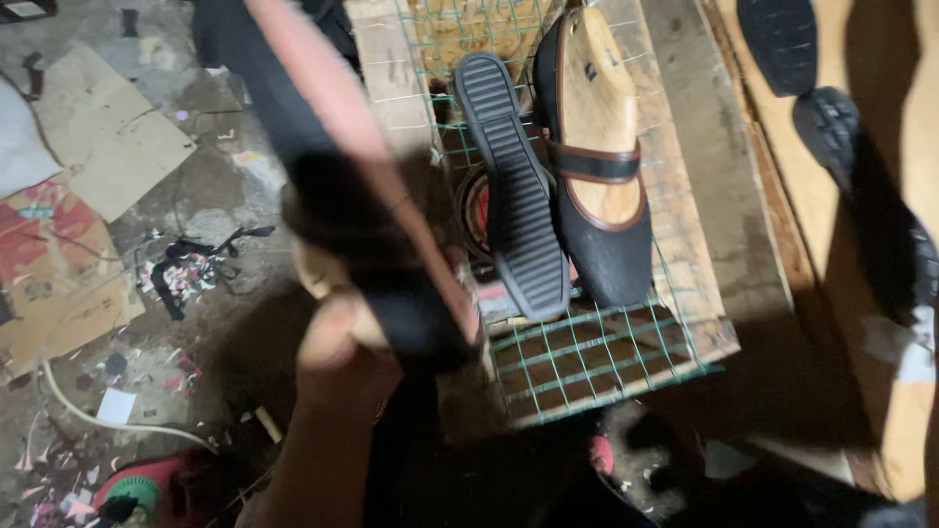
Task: The person sits on the floor and wipes a lasted shoe upper with a cloth, applies adhesive from a tube to the sole area, then takes a rubber sole, aligns it with the shoe, and presses and rubs the sole firmly onto the shoe with both hands. They place the finished shoe on a wire rack and pick up the next shoe to continue.
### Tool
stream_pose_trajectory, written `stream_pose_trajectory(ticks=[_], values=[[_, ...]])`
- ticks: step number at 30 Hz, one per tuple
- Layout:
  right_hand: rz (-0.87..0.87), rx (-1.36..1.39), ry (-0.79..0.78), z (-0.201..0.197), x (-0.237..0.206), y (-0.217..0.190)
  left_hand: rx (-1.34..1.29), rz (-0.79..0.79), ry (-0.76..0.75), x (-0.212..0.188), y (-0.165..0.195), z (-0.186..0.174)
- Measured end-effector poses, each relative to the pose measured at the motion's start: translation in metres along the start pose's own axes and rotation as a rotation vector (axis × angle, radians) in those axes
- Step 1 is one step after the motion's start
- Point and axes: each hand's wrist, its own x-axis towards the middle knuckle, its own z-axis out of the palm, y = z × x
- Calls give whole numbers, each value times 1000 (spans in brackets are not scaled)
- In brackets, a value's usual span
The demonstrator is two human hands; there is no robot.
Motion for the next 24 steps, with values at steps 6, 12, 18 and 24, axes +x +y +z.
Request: stream_pose_trajectory(ticks=[6, 12, 18, 24], values=[[48, 69, 95, -186, -104, -75, -264, -167, -130, -53, 23, 77], [79, 354, 57, -320, -241, -217, -241, -201, -227, -152, 28, 155], [145, 1038, -254, -295, -282, -322, -207, -315, -246, -232, 64, 171], [155, 635, -262, -203, -242, -335, -212, -161, -26, -271, 94, 166]])
